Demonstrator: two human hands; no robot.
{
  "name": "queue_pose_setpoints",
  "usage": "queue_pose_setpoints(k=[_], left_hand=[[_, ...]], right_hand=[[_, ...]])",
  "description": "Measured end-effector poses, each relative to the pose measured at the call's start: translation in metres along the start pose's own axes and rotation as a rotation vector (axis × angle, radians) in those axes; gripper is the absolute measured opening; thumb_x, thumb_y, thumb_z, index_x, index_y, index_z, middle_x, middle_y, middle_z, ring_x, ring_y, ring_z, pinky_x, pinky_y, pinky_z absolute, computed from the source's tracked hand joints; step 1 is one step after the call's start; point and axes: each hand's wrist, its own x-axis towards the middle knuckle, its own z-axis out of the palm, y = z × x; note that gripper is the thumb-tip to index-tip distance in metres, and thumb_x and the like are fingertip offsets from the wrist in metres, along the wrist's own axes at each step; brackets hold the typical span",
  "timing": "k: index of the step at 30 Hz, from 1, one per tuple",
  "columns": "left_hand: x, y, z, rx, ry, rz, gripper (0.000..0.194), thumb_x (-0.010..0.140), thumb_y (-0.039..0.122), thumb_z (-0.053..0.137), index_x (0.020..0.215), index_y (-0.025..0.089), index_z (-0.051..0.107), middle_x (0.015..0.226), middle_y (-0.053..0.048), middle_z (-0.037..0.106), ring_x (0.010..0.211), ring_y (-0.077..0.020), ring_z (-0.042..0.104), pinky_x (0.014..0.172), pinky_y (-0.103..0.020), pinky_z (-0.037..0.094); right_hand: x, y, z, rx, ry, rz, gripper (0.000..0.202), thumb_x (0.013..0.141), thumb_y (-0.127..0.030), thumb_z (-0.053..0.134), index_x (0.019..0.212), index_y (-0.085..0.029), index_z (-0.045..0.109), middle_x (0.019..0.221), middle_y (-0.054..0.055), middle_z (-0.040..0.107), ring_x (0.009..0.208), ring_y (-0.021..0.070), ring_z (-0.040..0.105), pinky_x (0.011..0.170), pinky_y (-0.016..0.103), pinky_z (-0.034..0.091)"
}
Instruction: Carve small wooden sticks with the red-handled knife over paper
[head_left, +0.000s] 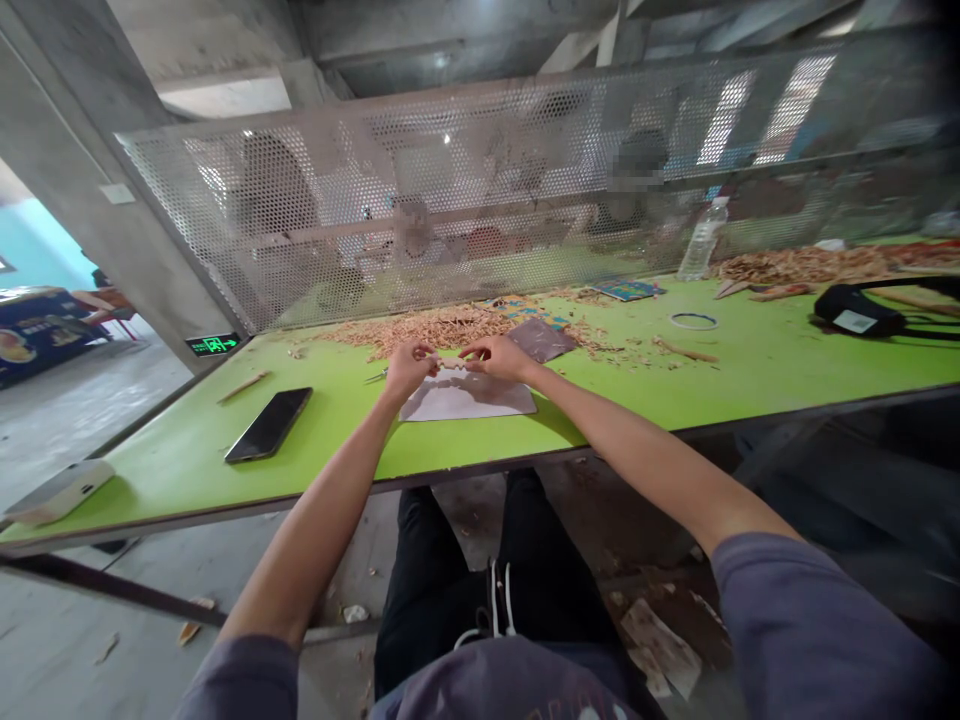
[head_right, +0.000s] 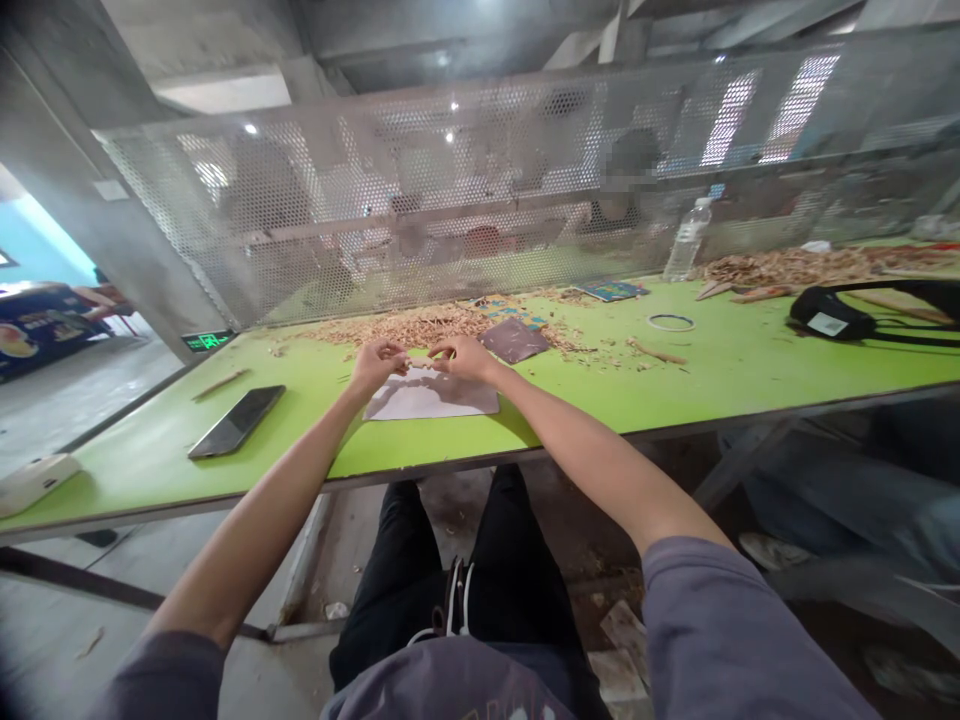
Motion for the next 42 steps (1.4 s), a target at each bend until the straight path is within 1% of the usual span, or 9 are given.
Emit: queue_pose_setpoints(k=[4,7,9,14,19,26,33,38,42], left_hand=[[0.003,-0.008,0.0,0.371,-0.04,0.182,0.004,0.076,0.023,0.074,0.075,0.021,0.077,0.068,-0.003,0.074,0.067,-0.02,0.067,0.067,-0.029,0.05],[0.003,-0.011,0.0,0.462,-0.085,0.233,0.006,0.076,0.025,0.075,0.072,0.021,0.077,0.072,-0.003,0.074,0.072,-0.0219,0.067,0.068,-0.029,0.048],[0.002,-0.012,0.0,0.472,-0.138,0.244,0.009,0.074,0.026,0.078,0.081,0.021,0.079,0.079,-0.004,0.076,0.078,-0.0232,0.069,0.072,-0.03,0.049],[0.0,-0.012,0.002,0.518,-0.279,0.321,0.049,0.064,0.038,0.089,0.108,0.02,0.077,0.11,-0.009,0.075,0.101,-0.0287,0.068,0.084,-0.032,0.051],[-0.001,-0.012,0.002,0.568,-0.391,0.268,0.063,0.069,0.048,0.086,0.123,0.02,0.072,0.116,-0.012,0.075,0.1,-0.0298,0.07,0.079,-0.03,0.051],[-0.002,-0.01,0.002,0.644,-0.354,0.223,0.073,0.067,0.051,0.088,0.13,0.019,0.068,0.134,-0.016,0.069,0.12,-0.0369,0.065,0.092,-0.034,0.051],[-0.002,-0.006,-0.002,0.752,-0.408,0.216,0.073,0.073,0.056,0.083,0.132,0.016,0.065,0.129,-0.014,0.071,0.115,-0.0343,0.066,0.097,-0.039,0.05],[0.002,-0.008,-0.003,0.574,-0.212,0.275,0.04,0.088,0.044,0.071,0.116,0.015,0.075,0.118,-0.015,0.076,0.11,-0.0325,0.07,0.099,-0.044,0.051],[0.002,-0.005,0.004,0.128,-0.205,0.292,0.035,0.091,0.048,0.068,0.105,0.017,0.077,0.109,-0.011,0.078,0.104,-0.0285,0.072,0.093,-0.043,0.055]], right_hand=[[0.001,0.006,0.001,-0.167,-0.061,0.004,0.028,0.084,-0.029,0.07,0.107,-0.02,0.083,0.085,0.005,0.077,0.071,0.0164,0.061,0.065,0.025,0.037],[0.002,0.008,0.004,-0.249,-0.087,-0.017,0.022,0.084,-0.024,0.068,0.098,-0.02,0.085,0.087,0.006,0.078,0.073,0.0176,0.063,0.065,0.026,0.037],[0.003,0.009,0.007,-0.283,-0.085,-0.027,0.021,0.082,-0.021,0.069,0.095,-0.018,0.086,0.087,0.008,0.079,0.074,0.0183,0.063,0.065,0.027,0.037],[0.002,0.009,0.018,-0.261,-0.009,-0.071,0.028,0.081,-0.02,0.068,0.104,-0.018,0.084,0.088,0.007,0.079,0.074,0.0183,0.064,0.066,0.027,0.038],[0.006,0.009,0.022,-0.232,-0.015,0.023,0.027,0.078,-0.02,0.069,0.1,-0.019,0.085,0.088,0.007,0.08,0.073,0.0205,0.066,0.066,0.028,0.041],[0.005,0.009,-0.002,-0.276,-0.096,0.078,0.021,0.075,-0.019,0.074,0.092,-0.018,0.086,0.083,0.008,0.079,0.07,0.0209,0.066,0.063,0.028,0.042],[0.003,0.023,-0.033,-0.366,-0.091,0.183,0.019,0.074,-0.015,0.069,0.087,-0.018,0.083,0.086,0.006,0.079,0.076,0.0191,0.067,0.066,0.026,0.043],[0.0,0.02,-0.034,0.016,0.048,0.155,0.017,0.081,-0.029,0.069,0.089,-0.016,0.077,0.091,0.007,0.076,0.079,0.0178,0.065,0.071,0.027,0.046],[-0.003,0.005,-0.009,0.48,-0.078,0.094,0.039,0.08,-0.05,0.074,0.095,-0.014,0.074,0.085,0.006,0.072,0.069,0.0143,0.059,0.066,0.026,0.045]])
